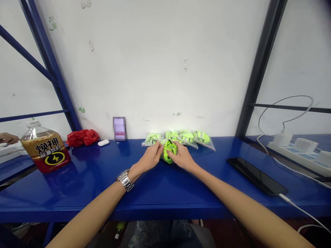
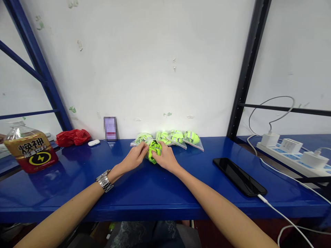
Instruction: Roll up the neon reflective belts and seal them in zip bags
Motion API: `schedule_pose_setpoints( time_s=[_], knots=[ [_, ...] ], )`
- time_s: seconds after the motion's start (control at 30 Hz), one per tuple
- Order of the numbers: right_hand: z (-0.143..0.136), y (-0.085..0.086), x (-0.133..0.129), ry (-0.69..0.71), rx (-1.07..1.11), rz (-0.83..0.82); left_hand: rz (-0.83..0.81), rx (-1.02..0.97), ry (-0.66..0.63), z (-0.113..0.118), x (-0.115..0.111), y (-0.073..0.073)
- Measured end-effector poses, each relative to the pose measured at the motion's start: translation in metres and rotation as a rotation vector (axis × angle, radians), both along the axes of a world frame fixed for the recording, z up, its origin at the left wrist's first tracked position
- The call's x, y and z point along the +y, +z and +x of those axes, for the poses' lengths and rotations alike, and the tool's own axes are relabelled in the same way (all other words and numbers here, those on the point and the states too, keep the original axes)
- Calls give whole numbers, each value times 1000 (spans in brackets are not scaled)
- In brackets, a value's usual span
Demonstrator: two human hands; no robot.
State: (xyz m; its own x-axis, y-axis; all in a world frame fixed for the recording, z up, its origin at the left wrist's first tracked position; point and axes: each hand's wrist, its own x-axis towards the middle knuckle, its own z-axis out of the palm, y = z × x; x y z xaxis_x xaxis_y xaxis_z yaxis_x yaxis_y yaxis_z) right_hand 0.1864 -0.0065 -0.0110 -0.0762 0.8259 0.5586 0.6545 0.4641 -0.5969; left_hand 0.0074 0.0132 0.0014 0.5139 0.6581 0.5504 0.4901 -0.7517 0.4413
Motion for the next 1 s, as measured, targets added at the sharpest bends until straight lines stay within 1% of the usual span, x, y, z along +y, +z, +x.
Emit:
schedule_pose_setpoints(
  time_s=[0.13, 0.27, 0.33, 0.4, 0.47, 0.57, 0.67, 0.77, 0.83, 0.93, 0.97, 1.0],
  knots=[
    [-2, 0, -2, 45, -26, -1, 108, 118, 22, -1, -1, 1],
    [-3, -3, -1, 133, -34, 39, 187, 169, -1, 2, -7, -3],
    [-4, -4, 0, 132, -68, 54, 220, 204, -15, 4, -11, -5],
    [-5, -4, -1, 73, -125, 51, 252, 234, -22, 5, -14, -6],
    [-8, -4, -1, -17, -178, 36, 272, 242, -24, 6, -16, -6],
    [-9, -4, -1, -125, -230, 27, 253, 227, -35, 8, -16, -5],
    [-4, -3, 3, -135, -251, 44, 182, 170, -18, 12, -15, -5],
    [6, -1, 4, -51, -209, 71, 111, 106, -2, 16, -12, -6],
    [13, 2, 2, 75, -163, 67, 88, 82, 13, 14, -9, -8],
    [22, 5, 0, 305, -93, -13, 84, 64, 50, 5, -4, -8],
    [24, 4, 1, 348, -71, -37, 83, 63, 51, 2, -2, -8],
    [25, 3, 2, 362, -51, -51, 86, 63, 47, -1, -1, -7]
  ],
)
